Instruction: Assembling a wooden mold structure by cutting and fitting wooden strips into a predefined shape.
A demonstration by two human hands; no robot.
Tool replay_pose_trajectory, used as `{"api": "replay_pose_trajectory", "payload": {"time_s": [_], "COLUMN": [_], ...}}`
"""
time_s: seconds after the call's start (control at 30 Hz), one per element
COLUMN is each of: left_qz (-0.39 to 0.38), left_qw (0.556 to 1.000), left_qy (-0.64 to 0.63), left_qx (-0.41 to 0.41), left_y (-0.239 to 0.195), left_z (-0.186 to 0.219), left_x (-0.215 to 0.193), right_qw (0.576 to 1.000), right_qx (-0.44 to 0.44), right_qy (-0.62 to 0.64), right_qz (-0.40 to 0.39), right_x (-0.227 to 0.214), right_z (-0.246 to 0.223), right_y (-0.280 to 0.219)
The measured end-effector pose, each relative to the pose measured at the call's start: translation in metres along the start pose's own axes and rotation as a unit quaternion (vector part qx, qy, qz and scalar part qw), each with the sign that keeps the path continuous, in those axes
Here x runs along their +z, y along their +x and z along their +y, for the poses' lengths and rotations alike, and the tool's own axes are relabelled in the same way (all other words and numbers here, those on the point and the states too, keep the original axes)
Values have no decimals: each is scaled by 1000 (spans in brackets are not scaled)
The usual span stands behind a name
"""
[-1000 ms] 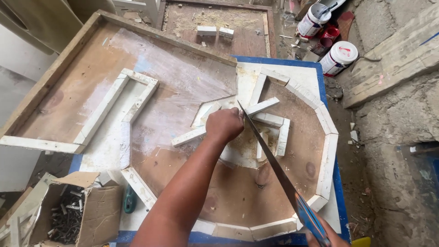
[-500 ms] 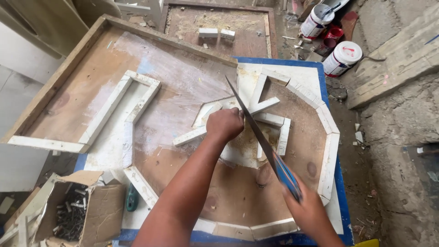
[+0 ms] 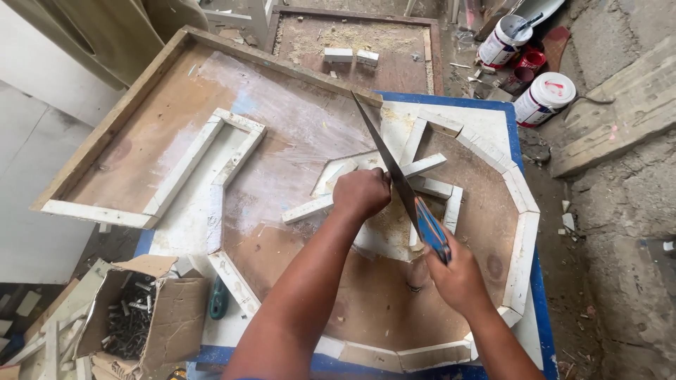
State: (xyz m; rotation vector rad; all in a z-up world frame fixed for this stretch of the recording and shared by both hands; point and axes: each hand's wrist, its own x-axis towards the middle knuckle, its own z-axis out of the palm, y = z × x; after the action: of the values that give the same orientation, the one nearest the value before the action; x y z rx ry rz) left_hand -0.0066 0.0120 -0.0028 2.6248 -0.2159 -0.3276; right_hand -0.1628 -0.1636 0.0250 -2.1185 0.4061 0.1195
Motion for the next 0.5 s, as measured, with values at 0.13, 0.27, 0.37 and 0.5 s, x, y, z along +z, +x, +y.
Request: {"api": "replay_pose_trajectory", "payload": {"time_s": [0.13, 0.27, 0.37, 0.5], "left_qz": [-54, -74, -24, 1], "left_qw": [998, 997, 1000, 1000], "left_qy": [16, 5, 9, 14], "left_qx": [-24, -31, -9, 3], "left_y": [0, -5, 2, 4], "left_z": [7, 9, 1, -2], "left_x": [-8, -16, 2, 6], "right_qw": [981, 855, 926, 995], "right_qx": [160, 357, 339, 72], "right_qy": [-91, 343, -164, -44], "right_qz": [-60, -158, -34, -51], "right_x": [-39, -73, -57, -13], "right_z": [40, 325, 85, 24], "right_y": [-62, -30, -69, -15]}}
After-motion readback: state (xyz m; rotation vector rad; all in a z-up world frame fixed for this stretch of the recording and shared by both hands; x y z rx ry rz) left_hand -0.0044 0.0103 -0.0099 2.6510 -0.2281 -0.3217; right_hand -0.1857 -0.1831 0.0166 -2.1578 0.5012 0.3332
